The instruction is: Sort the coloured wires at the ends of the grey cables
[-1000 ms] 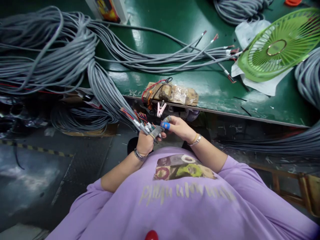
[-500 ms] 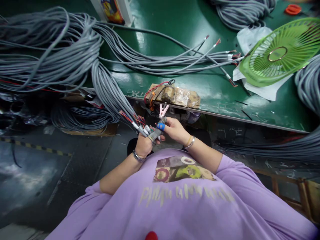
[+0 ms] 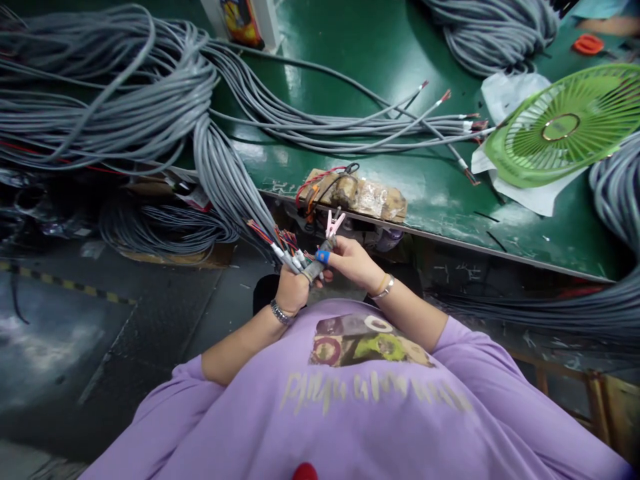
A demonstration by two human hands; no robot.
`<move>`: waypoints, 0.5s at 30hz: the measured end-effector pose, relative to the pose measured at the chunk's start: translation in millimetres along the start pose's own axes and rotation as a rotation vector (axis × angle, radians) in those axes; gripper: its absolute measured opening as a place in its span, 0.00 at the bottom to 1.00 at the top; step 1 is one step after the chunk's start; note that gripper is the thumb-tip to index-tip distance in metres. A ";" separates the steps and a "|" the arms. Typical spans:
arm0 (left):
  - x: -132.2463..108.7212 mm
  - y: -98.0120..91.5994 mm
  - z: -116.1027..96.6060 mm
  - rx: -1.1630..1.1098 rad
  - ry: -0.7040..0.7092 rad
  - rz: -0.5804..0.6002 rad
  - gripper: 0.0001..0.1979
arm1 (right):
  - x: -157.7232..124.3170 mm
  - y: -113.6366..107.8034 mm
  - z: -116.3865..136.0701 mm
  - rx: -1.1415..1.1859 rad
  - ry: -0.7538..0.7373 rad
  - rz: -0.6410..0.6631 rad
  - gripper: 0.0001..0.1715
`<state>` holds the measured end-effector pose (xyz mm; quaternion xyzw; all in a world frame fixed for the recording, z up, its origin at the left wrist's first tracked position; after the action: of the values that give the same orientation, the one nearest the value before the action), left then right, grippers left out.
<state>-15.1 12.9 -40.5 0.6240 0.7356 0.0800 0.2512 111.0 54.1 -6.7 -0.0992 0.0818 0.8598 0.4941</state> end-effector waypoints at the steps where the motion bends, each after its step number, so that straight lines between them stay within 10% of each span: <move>1: -0.1 -0.5 1.0 0.011 0.001 0.000 0.16 | 0.7 -0.3 -0.7 -0.019 0.009 0.003 0.20; 7: -1.2 2.8 -1.7 -0.031 0.000 -0.037 0.17 | 1.2 -11.3 -9.9 -0.122 0.040 -0.232 0.09; 15: -1.2 5.0 -3.8 -0.046 0.017 -0.021 0.16 | -0.6 -11.7 -8.5 0.056 0.095 -0.178 0.12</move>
<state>-12.4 13.6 -34.8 0.6096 0.7423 0.0996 0.2599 122.3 57.5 -15.3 -0.1330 0.1199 0.8042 0.5668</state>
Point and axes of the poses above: each hand's wrist, its own x-axis towards the middle knuckle, its own y-axis out of the palm, z = x × y, the point moved 3 cm from there along x, towards the middle knuckle, and after that the axes turned 12 degrees about -x, right-handed, at the moved point
